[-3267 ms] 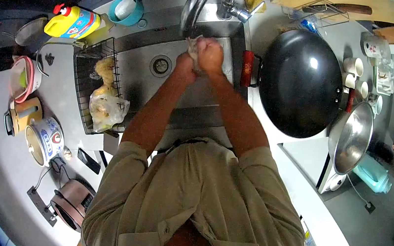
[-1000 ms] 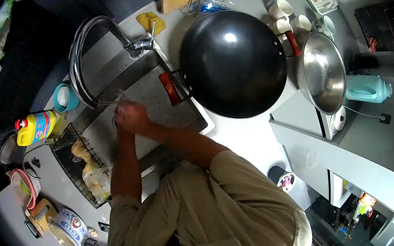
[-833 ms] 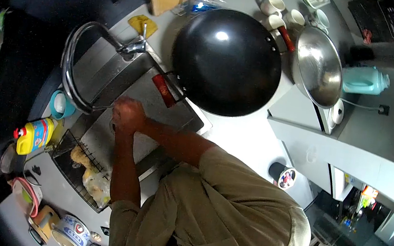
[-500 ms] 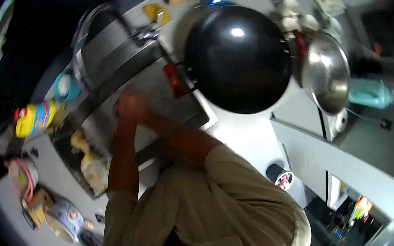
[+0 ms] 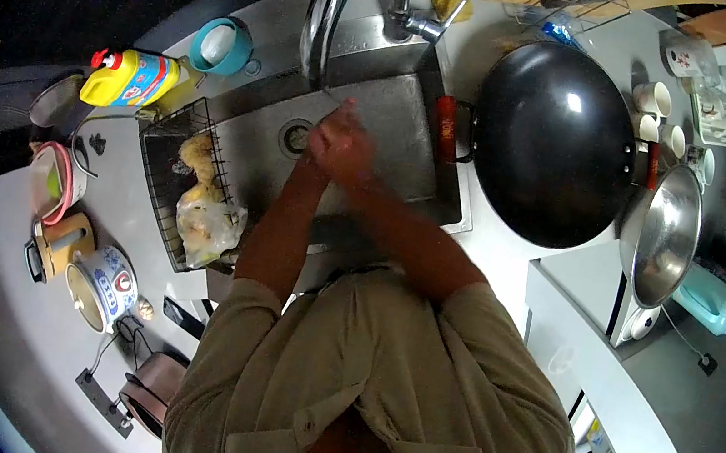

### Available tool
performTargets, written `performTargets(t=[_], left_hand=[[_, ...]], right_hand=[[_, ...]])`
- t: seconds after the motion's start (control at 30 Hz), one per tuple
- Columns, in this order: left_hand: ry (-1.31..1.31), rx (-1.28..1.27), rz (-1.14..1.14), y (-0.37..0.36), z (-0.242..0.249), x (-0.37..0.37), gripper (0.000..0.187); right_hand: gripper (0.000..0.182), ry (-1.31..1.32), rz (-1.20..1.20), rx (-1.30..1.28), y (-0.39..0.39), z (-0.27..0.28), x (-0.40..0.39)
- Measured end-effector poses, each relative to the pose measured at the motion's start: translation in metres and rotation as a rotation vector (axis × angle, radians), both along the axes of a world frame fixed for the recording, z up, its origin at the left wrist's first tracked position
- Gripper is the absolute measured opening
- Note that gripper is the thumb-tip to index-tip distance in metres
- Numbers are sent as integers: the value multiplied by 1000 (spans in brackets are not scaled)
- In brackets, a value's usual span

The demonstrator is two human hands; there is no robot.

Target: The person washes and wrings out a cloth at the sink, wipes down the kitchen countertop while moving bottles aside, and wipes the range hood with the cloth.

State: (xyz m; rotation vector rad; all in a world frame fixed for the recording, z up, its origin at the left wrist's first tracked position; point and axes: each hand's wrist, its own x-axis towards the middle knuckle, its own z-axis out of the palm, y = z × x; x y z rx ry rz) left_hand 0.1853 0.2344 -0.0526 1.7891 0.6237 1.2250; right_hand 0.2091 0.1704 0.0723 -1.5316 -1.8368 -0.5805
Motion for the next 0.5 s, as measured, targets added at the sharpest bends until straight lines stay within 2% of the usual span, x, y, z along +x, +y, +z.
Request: performTargets(t=[0.03,0.07,0.1,0.13,0.17,0.2,0.23,0.27,0.3,0.33,0.37,0.4,0.47,0.5], left_hand=[[223,380,148,-4,-4,4,32],[226,376,149,-8,4,1,32],[-46,-5,-116,-13,16,-6,31],[-179,-194,-256,-14,15,-8,31],[-318,-392,-372,-16,17,-10,31],[-406,-406,-362,-13,4,-6,29],[-451,-414,-356,-11,4,-10,29],[-495,-420,-350,-10,4,-13,28],[-500,-602,-375,-14,21,-28,33],[-501,-694,-386,-12,11,-25,36],[-504,-786,-393,-10,4,-23,39],[-233,-551,-333,1,-44,5,38],[35,-315,-264,1,-45,10,38],[-421,-953,-478,-9,7,-7,29]], right_hand=[[21,2,2,-4,8,-6,14],[24,94,-106,-298,17,-11,30],[33,184,-215,-593,20,-10,35],[33,185,-212,-598,19,-12,34],[26,251,-226,-476,19,-14,33],[25,315,-238,-350,20,-12,30],[25,315,-237,-352,13,-5,16],[24,229,-67,-271,-3,6,-7],[24,188,21,-231,-5,8,-11],[24,145,109,-192,-7,10,-16],[23,195,54,-207,3,9,-6],[22,245,-1,-222,16,8,7],[21,344,-112,-253,36,3,31],[21,392,-168,-268,38,0,37]])
